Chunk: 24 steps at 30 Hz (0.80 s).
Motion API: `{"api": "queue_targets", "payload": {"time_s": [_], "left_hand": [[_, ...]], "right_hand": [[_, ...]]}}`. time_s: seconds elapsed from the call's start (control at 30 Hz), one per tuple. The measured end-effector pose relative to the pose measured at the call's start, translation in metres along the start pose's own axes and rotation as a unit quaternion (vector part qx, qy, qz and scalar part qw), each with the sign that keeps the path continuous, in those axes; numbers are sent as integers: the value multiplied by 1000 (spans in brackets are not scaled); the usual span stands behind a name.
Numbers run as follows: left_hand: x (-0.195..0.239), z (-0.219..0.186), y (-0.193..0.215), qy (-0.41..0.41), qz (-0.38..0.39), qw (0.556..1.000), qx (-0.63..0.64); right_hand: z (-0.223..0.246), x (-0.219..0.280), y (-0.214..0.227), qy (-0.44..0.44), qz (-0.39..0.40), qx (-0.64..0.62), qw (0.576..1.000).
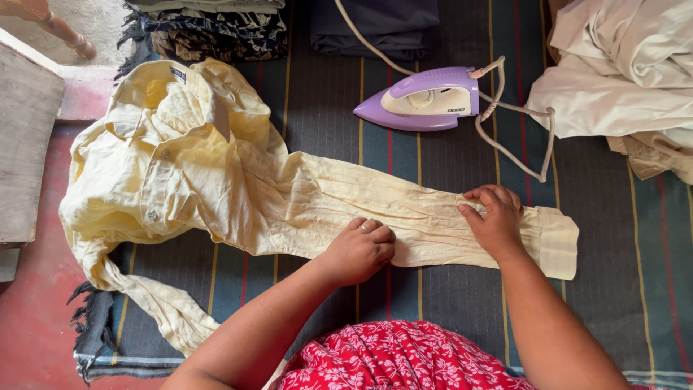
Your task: The person irons a light yellow shirt on a striped mat. They smooth the fabric with their hands, then use a purple iron to press the shirt sleeve and body, repeatedly adjusting the garment and moving the iron across the surface.
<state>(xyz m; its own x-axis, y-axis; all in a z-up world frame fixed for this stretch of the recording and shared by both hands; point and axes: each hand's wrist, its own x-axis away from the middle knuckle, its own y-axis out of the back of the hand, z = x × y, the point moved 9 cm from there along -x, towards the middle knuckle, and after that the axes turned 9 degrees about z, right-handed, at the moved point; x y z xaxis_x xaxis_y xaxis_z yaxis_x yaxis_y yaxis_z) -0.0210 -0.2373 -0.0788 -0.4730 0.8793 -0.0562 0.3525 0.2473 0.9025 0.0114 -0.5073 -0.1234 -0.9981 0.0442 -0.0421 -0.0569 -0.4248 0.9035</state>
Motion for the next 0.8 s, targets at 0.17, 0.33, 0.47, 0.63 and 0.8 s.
{"api": "queue_targets", "payload": {"time_s": [0.17, 0.33, 0.47, 0.63, 0.8], "left_hand": [[4, 5, -9, 32, 31, 999, 32], [-9, 19, 0, 110, -25, 994, 7], [-15, 45, 2, 214, 103, 971, -27], [11, 71, 17, 351, 239, 905, 4], [27, 91, 32, 407, 244, 880, -2]], "right_hand": [[5, 0, 2, 7, -2, -5, 1000], [16, 9, -7, 14, 44, 87, 995], [23, 35, -10, 84, 35, 117, 989], [-26, 48, 3, 17, 61, 171, 983], [-44, 46, 0, -7, 73, 180, 981]]}}
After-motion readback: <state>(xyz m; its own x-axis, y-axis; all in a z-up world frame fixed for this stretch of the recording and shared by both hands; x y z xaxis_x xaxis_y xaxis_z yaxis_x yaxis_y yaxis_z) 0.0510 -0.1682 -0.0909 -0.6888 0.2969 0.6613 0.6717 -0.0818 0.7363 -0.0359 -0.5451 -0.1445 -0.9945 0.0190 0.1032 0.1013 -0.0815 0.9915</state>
